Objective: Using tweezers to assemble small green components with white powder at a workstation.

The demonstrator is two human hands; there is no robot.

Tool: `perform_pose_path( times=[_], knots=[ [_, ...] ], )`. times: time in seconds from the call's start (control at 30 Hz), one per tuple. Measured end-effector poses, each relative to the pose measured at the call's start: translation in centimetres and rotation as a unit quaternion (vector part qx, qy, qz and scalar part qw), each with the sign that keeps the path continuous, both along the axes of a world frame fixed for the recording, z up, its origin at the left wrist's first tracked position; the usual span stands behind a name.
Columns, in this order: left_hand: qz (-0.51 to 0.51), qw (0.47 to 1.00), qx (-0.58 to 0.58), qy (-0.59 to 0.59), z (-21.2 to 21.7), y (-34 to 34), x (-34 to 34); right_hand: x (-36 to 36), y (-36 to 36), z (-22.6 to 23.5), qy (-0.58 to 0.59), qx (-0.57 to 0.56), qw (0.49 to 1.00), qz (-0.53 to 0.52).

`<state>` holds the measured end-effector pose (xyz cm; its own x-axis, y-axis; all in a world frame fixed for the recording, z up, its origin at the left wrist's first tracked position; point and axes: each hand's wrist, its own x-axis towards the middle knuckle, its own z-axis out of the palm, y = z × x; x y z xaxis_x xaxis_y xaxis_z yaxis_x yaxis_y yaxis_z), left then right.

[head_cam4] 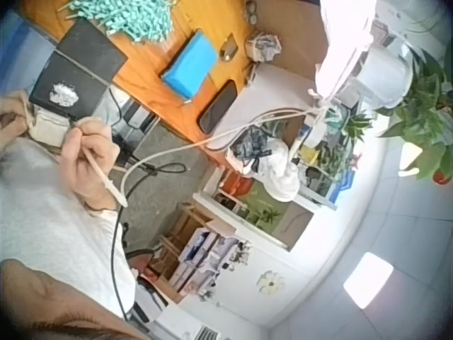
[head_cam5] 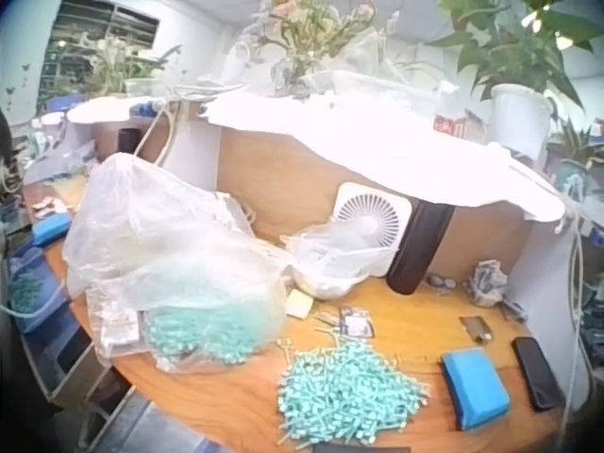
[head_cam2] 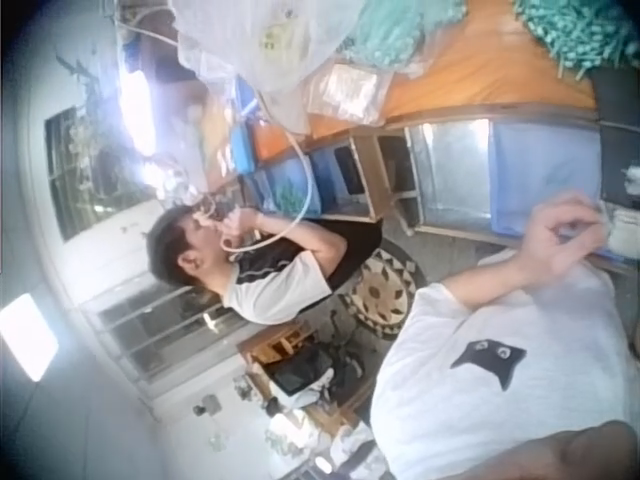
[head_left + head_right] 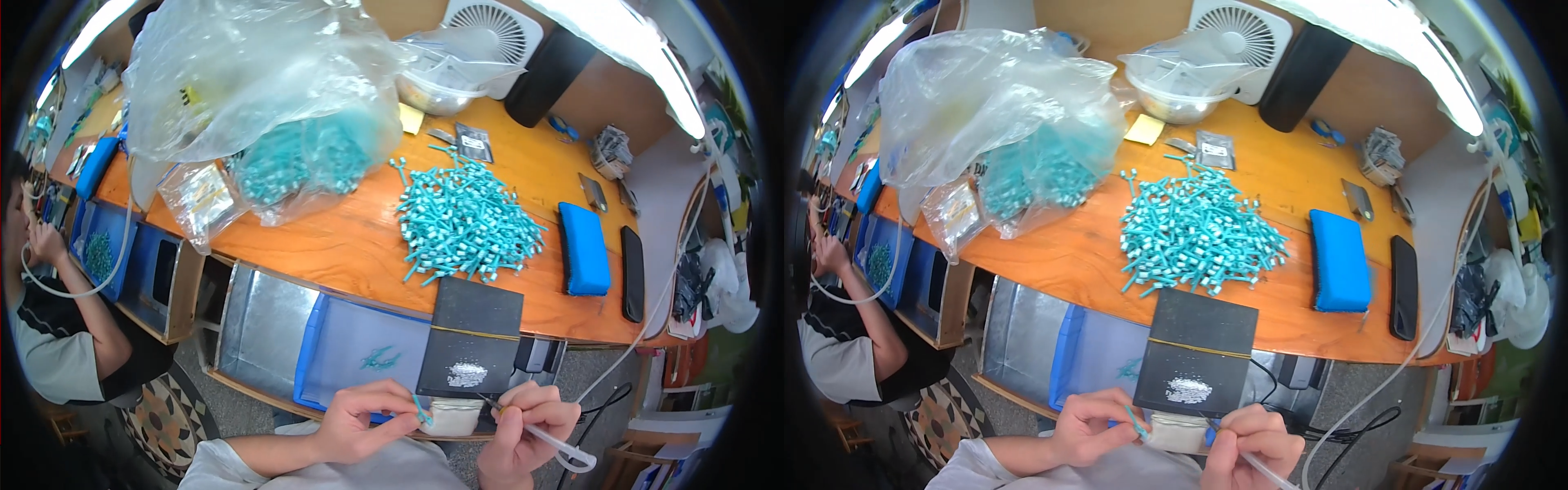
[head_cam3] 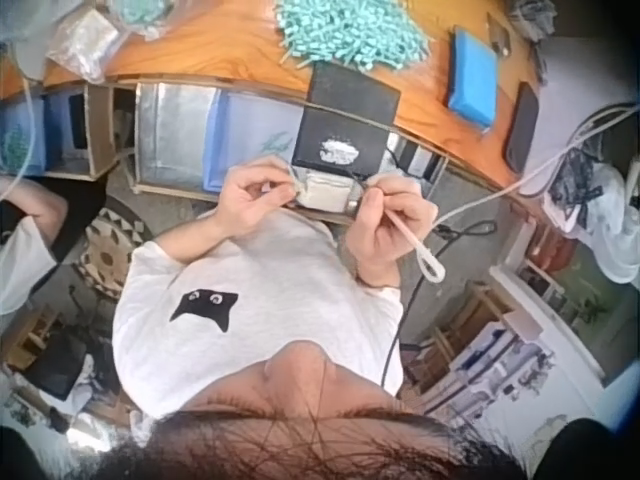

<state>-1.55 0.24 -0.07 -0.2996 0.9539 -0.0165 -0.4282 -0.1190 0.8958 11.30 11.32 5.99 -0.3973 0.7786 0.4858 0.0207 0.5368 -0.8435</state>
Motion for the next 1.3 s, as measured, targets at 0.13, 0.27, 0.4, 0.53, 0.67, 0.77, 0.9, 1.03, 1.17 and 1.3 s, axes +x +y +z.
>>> perform_pose_path(
  times=[0.13, 0.27, 0.4, 0.53, 0.67, 0.77, 0.9, 1.03, 1.17, 1.3],
  knots=[
    [-0.005, 0.999, -0.004, -0.045, 0.0, 0.0, 0.3, 0.1, 0.6, 0.2, -0.011, 0.006, 1.000, -0.010],
    [-0.002, 0.998, 0.002, -0.059, -0.1, 0.1, 0.3, 0.0, 0.6, 0.3, -0.022, 0.007, 1.000, -0.012],
    [-0.006, 0.997, 0.005, -0.074, 0.0, 0.1, 0.4, 0.1, 0.6, 0.3, -0.031, 0.000, 0.999, -0.017],
    [-0.009, 0.996, -0.001, -0.094, 0.1, 0.1, 0.3, 0.0, 0.5, 0.3, -0.002, -0.030, 1.000, -0.005],
    [-0.016, 0.996, 0.000, -0.090, -0.1, 0.0, 0.3, 0.1, -0.4, 0.3, 0.042, -0.101, 0.990, 0.085],
    [-0.022, 0.996, -0.007, -0.087, 0.0, -0.1, 0.3, 0.5, -0.3, 1.3, 0.012, -0.099, 0.976, 0.193],
    [-0.031, 0.998, -0.011, -0.062, 0.1, 0.0, 0.0, 0.0, -0.4, 1.2, -0.015, -0.077, 0.973, 0.216],
    [-0.040, 0.998, -0.013, -0.050, 0.1, 0.0, 0.0, -0.1, -0.4, 1.2, -0.021, -0.071, 0.972, 0.221],
    [-0.008, 0.997, -0.002, -0.078, 0.1, 0.3, 0.3, -0.4, -0.6, 1.3, -0.019, -0.078, 0.974, 0.212],
    [-0.016, 0.998, 0.009, -0.056, -0.1, 0.2, 0.2, -0.3, -0.6, 1.5, -0.037, -0.079, 0.972, 0.218]
  ],
)
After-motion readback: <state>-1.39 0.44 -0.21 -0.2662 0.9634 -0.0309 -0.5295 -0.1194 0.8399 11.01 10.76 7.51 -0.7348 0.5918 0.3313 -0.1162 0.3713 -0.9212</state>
